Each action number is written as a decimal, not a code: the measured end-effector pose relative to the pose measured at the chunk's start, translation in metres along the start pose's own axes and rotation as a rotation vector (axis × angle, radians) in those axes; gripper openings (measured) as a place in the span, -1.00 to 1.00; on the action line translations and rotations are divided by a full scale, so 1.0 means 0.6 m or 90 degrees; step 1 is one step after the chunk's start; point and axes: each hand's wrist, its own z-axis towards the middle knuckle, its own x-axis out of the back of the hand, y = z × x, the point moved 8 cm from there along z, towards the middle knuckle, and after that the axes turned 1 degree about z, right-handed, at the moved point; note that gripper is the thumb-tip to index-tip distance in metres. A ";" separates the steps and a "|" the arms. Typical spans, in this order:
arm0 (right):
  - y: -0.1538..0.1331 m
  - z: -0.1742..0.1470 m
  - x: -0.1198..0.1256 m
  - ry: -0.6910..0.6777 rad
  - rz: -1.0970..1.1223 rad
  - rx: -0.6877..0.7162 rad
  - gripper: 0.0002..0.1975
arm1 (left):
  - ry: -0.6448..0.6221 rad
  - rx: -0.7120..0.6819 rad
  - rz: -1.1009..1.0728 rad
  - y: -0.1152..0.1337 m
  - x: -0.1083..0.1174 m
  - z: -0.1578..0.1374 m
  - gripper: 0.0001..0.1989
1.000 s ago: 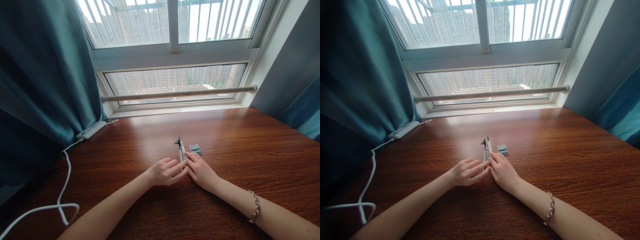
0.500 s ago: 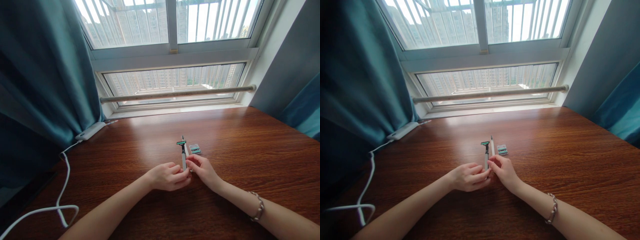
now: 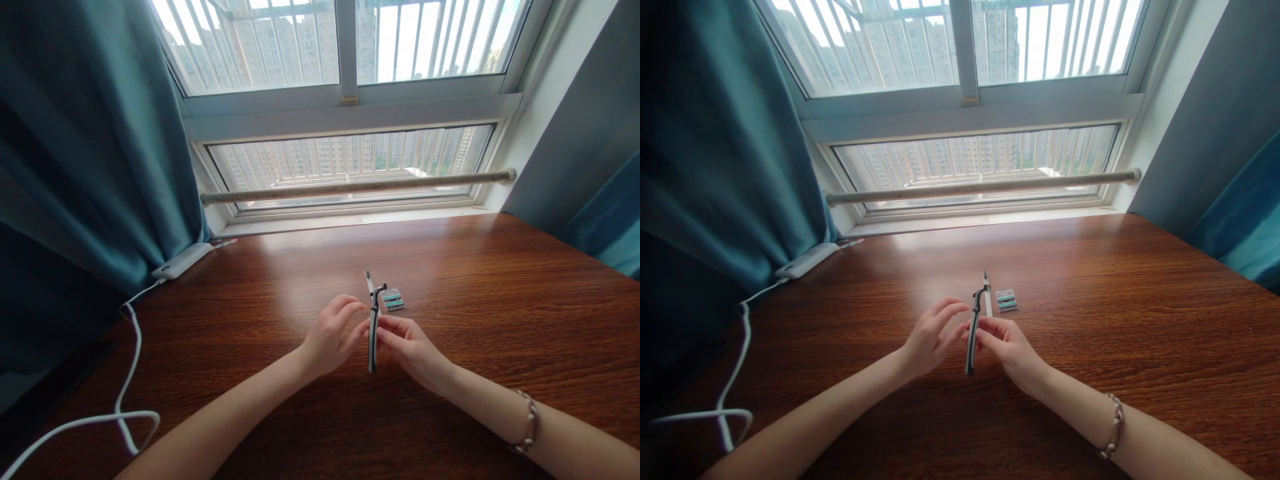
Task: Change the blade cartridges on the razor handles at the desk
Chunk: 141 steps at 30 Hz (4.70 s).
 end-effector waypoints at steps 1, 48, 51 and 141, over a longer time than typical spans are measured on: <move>0.002 -0.001 -0.008 -0.024 0.000 -0.003 -0.75 | -0.034 0.059 -0.081 -0.006 -0.009 0.003 -0.77; 0.016 0.017 0.024 -0.049 0.283 -0.045 -0.56 | -0.240 0.539 -0.685 -0.018 -0.091 -0.034 -0.62; 0.017 0.017 0.025 -0.045 0.285 -0.049 -0.56 | -0.238 0.550 -0.685 -0.019 -0.091 -0.035 -0.62; -0.025 0.012 0.016 -0.106 -1.014 0.064 -0.77 | -0.072 0.601 -0.728 -0.074 -0.089 -0.042 -0.66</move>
